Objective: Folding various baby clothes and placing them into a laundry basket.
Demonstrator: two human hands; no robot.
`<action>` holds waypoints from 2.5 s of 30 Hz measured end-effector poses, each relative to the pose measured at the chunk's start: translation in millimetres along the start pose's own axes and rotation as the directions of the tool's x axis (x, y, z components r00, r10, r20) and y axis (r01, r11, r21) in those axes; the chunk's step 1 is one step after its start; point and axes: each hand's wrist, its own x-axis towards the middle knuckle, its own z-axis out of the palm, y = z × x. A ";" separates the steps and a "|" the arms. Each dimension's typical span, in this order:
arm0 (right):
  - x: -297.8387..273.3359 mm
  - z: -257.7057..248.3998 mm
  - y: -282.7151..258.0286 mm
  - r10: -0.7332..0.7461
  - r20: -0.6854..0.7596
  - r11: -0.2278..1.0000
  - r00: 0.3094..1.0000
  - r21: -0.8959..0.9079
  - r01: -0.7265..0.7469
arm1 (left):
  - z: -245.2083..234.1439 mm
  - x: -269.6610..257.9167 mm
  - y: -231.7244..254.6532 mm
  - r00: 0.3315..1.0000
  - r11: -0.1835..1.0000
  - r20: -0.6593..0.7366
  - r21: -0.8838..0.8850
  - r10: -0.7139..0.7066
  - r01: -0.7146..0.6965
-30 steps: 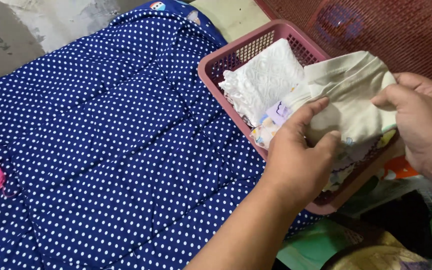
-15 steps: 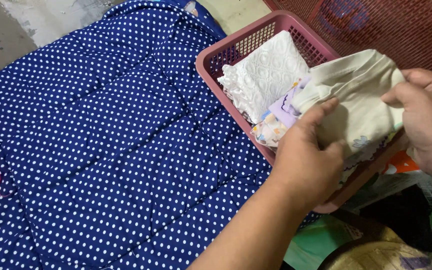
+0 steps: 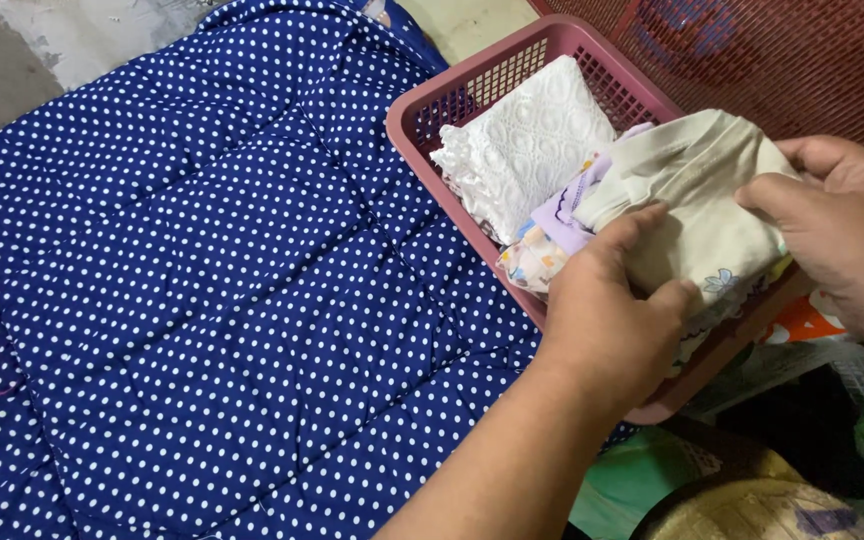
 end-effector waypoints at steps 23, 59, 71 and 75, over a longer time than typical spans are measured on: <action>-25.2 43.5 17.2 -0.338 0.338 0.505 0.879 -0.723 0.472 | -12.0 -0.4 -22.2 0.975 0.339 0.135 0.922 0.178 -0.190; -32.5 60.1 11.4 -0.593 0.238 0.537 0.769 -0.594 0.598 | -97.0 -56.7 17.6 0.986 0.322 0.076 0.946 -0.151 -0.024; -80.3 207.2 -89.7 -0.762 0.499 0.335 0.413 -0.242 0.911 | -203.6 -138.7 42.3 0.882 0.258 -0.447 0.843 -0.152 0.472; -120.0 257.1 -117.1 -0.644 0.699 0.253 0.311 -0.189 0.949 | -233.5 -171.0 49.3 0.798 0.195 -0.593 0.775 -0.104 0.601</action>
